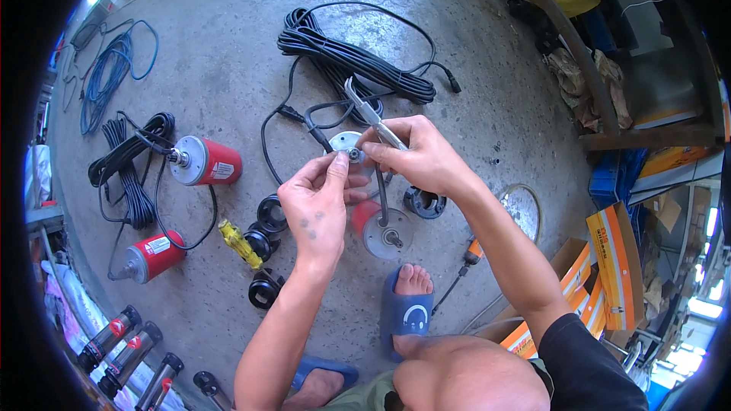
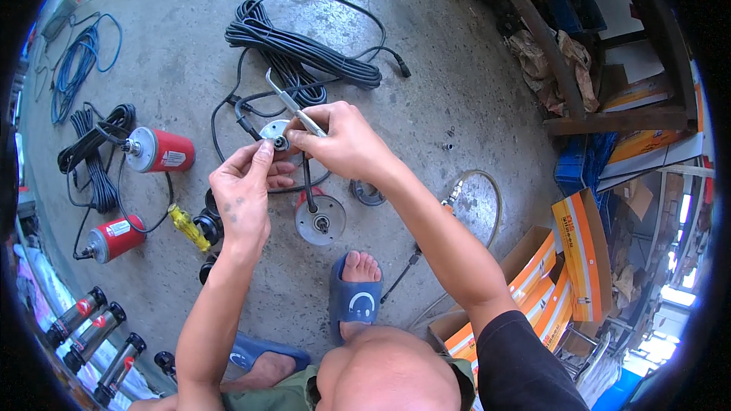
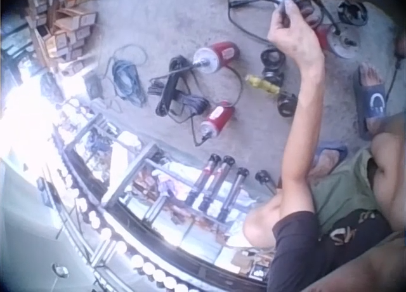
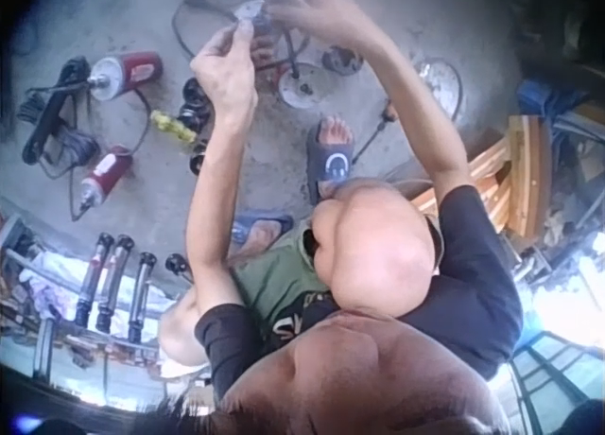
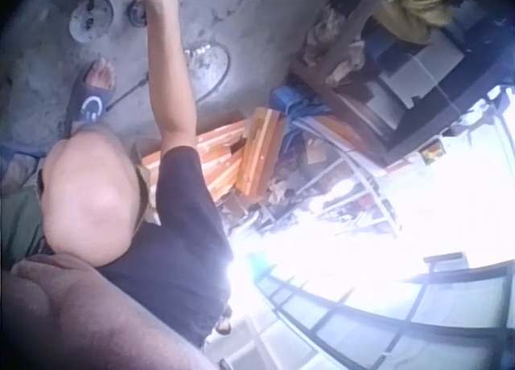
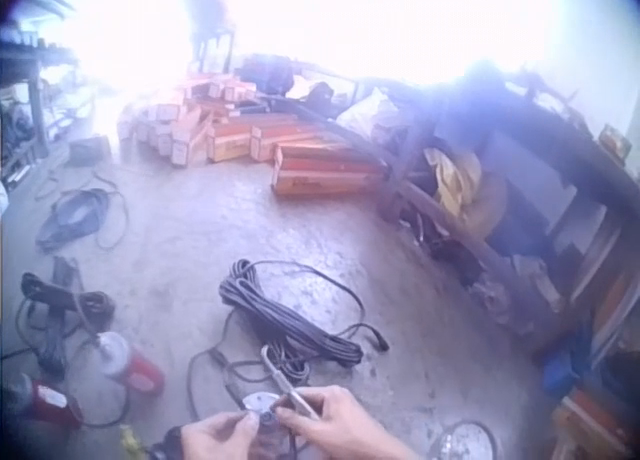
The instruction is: The person assembles pump motors by attaching components and using pliers to secure wires and parts.
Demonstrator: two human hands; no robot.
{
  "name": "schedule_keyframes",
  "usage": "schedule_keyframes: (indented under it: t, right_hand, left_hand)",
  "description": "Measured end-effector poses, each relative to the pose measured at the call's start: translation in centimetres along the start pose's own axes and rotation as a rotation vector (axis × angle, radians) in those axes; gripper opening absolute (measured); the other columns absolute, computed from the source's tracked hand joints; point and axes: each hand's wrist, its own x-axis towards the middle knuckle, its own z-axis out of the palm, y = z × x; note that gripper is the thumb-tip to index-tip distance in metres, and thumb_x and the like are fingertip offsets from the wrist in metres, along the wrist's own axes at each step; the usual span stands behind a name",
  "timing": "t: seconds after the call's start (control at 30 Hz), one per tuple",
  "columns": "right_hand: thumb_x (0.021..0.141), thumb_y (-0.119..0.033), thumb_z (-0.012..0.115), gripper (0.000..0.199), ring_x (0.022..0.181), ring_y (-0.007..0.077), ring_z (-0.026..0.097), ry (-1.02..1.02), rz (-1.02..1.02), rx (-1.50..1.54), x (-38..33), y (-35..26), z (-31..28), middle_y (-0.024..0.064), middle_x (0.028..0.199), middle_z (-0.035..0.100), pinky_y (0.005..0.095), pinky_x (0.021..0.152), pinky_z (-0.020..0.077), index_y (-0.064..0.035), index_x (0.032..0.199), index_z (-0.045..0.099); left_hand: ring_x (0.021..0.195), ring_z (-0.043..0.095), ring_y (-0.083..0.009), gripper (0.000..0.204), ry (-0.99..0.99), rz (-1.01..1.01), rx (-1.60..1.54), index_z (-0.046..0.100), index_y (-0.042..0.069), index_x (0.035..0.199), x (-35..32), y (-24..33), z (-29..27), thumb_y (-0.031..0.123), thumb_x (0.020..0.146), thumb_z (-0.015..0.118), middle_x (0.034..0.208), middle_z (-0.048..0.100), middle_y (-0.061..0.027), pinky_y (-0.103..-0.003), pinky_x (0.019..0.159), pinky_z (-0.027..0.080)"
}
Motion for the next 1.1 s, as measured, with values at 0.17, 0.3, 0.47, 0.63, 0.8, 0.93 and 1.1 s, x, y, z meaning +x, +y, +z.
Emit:
schedule_keyframes:
  t: [0.17,0.3,0.47,0.63,0.8,0.93,1.1]
  right_hand:
    - [0.089,-0.014,0.071,0.023,0.081,0.011,0.065,0.006,-0.093,0.039,0.4,1.2,0.5,0.0096,0.087,0.075,0.0319,0.077,0.0543,0.0042,0.103,0.074]
    - [0.09,-0.011,0.071,0.021,0.082,0.01,0.065,0.002,-0.073,0.129,0.3,1.6,0.7,0.0078,0.088,0.075,0.0307,0.077,0.0543,0.0042,0.103,0.074]
    - [0.091,-0.013,0.072,0.023,0.084,0.0102,0.067,-0.025,-0.077,0.225,0.4,2.1,0.8,0.0062,0.09,0.074,0.0292,0.078,0.0545,0.0041,0.106,0.073]
    - [0.093,-0.016,0.072,0.022,0.085,0.0088,0.066,-0.029,-0.064,0.217,0.2,1.7,0.8,0.0039,0.089,0.073,0.0278,0.08,0.0535,0.0022,0.105,0.073]
    - [0.092,-0.011,0.07,0.017,0.078,0.0083,0.061,0.064,-0.122,0.071,-0.1,1.7,1.4,0.0044,0.084,0.072,0.03,0.073,0.0517,0.0035,0.1,0.071]
    - [0.09,-0.01,0.07,0.015,0.075,0.0085,0.057,0.104,-0.15,0.228,-0.3,2.2,1.9,0.0051,0.08,0.069,0.0315,0.068,0.0495,0.0038,0.097,0.07]
    - [0.093,-0.014,0.07,0.019,0.076,0.0067,0.056,0.099,-0.239,0.135,-1.2,-1.2,1.0,0.0011,0.082,0.066,0.0269,0.07,0.0477,0.0026,0.102,0.07]
  left_hand:
    - [0.071,0.073,-0.017,0.022,0.003,0.083,0.046,0.07,-0.009,0.106,-0.1,0.1,0.5,0.012,0.103,0.063,0.088,0.074,-0.0139,-0.029,0.065,0.061]
    - [0.072,0.072,-0.0163,0.021,-0.021,0.136,0.074,0.069,-0.01,0.106,0.1,-0.4,0.3,0.01,0.104,0.062,0.087,0.074,-0.013,-0.03,0.066,0.061]
    - [0.073,0.072,-0.0163,0.02,-0.039,0.143,0.107,0.069,-0.01,0.107,0.4,-0.3,-0.1,0.008,0.103,0.062,0.087,0.073,-0.0122,-0.029,0.066,0.062]
    - [0.072,0.071,-0.0159,0.018,-0.062,0.082,0.149,0.069,-0.01,0.107,0.6,0.6,-0.1,0.006,0.103,0.061,0.086,0.073,-0.0118,-0.029,0.066,0.062]
    - [0.072,0.071,-0.0148,0.017,-0.056,0.14,0.175,0.069,-0.009,0.107,0.4,0.4,0.1,0.006,0.103,0.061,0.085,0.072,-0.0112,-0.028,0.065,0.062]
    - [0.072,0.071,-0.014,0.017,-0.067,0.18,0.157,0.069,-0.008,0.107,0.2,1.1,0.2,0.006,0.103,0.061,0.085,0.073,-0.0113,-0.028,0.064,0.061]
    - [0.072,0.07,-0.0129,0.016,-0.078,0.237,0.064,0.069,-0.009,0.108,-0.5,3.5,0.9,0.004,0.102,0.061,0.085,0.072,-0.0107,-0.027,0.064,0.061]
